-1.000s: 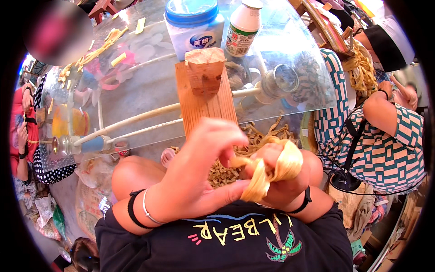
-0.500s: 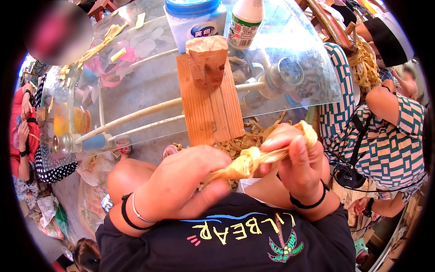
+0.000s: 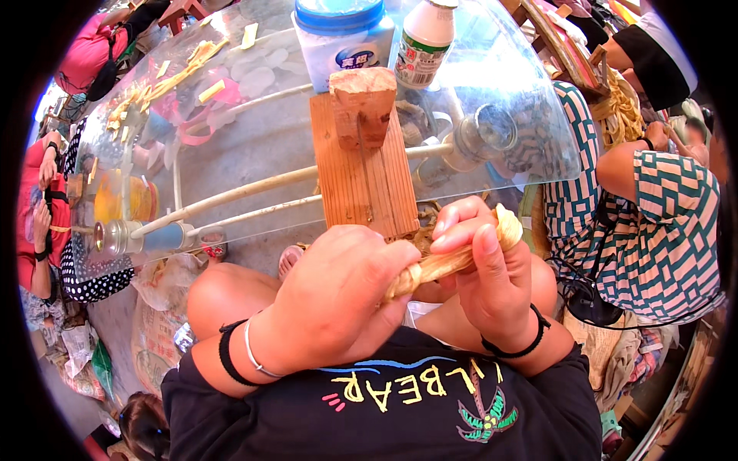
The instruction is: The person weaves together thin strips of light-colored material by hand, occasionally using a vertical wooden guide to secure the piece.
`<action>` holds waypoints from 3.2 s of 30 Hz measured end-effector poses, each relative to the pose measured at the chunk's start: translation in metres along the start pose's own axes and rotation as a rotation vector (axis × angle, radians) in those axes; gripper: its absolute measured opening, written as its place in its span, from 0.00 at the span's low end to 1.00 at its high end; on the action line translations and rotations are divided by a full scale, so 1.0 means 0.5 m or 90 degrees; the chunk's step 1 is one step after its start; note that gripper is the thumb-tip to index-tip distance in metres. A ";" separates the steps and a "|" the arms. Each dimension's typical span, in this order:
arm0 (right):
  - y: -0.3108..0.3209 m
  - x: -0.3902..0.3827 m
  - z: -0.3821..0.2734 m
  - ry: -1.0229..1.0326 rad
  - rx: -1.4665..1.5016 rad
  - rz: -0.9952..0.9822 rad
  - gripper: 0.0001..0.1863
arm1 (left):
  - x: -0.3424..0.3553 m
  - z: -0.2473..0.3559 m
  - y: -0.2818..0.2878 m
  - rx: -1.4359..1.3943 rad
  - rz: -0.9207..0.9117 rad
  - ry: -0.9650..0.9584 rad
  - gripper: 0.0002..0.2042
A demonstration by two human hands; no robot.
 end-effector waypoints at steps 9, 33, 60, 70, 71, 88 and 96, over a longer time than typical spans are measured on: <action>-0.025 0.001 0.001 -0.119 0.260 -0.090 0.23 | -0.010 0.017 -0.003 -0.171 -0.007 0.065 0.21; 0.008 -0.001 -0.008 -0.447 -0.216 -0.379 0.25 | -0.019 -0.022 0.059 -0.510 0.141 0.035 0.20; -0.017 0.089 -0.008 0.020 -0.287 -0.242 0.11 | -0.004 -0.068 0.036 -0.210 0.063 0.203 0.06; -0.002 0.132 0.036 0.014 -0.342 0.037 0.05 | 0.014 -0.132 0.029 -0.154 0.135 0.355 0.05; -0.005 0.131 0.038 0.004 -0.343 0.049 0.05 | 0.016 -0.135 0.026 -0.164 0.133 0.349 0.05; -0.071 0.039 -0.002 0.223 -0.466 -0.260 0.23 | -0.025 -0.026 0.044 -0.201 0.116 0.028 0.09; -0.063 0.008 -0.020 0.085 0.139 -0.203 0.18 | -0.046 -0.003 -0.039 -0.546 -0.066 0.166 0.41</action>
Point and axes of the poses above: each hand's wrist, its own x-axis towards the middle knuckle, its own y-axis out of the back of the hand, z = x × y, the point moved 3 cm from there along x, towards the middle knuckle, and after that the axes turned 5 degrees about x, right-handed, at the moved point
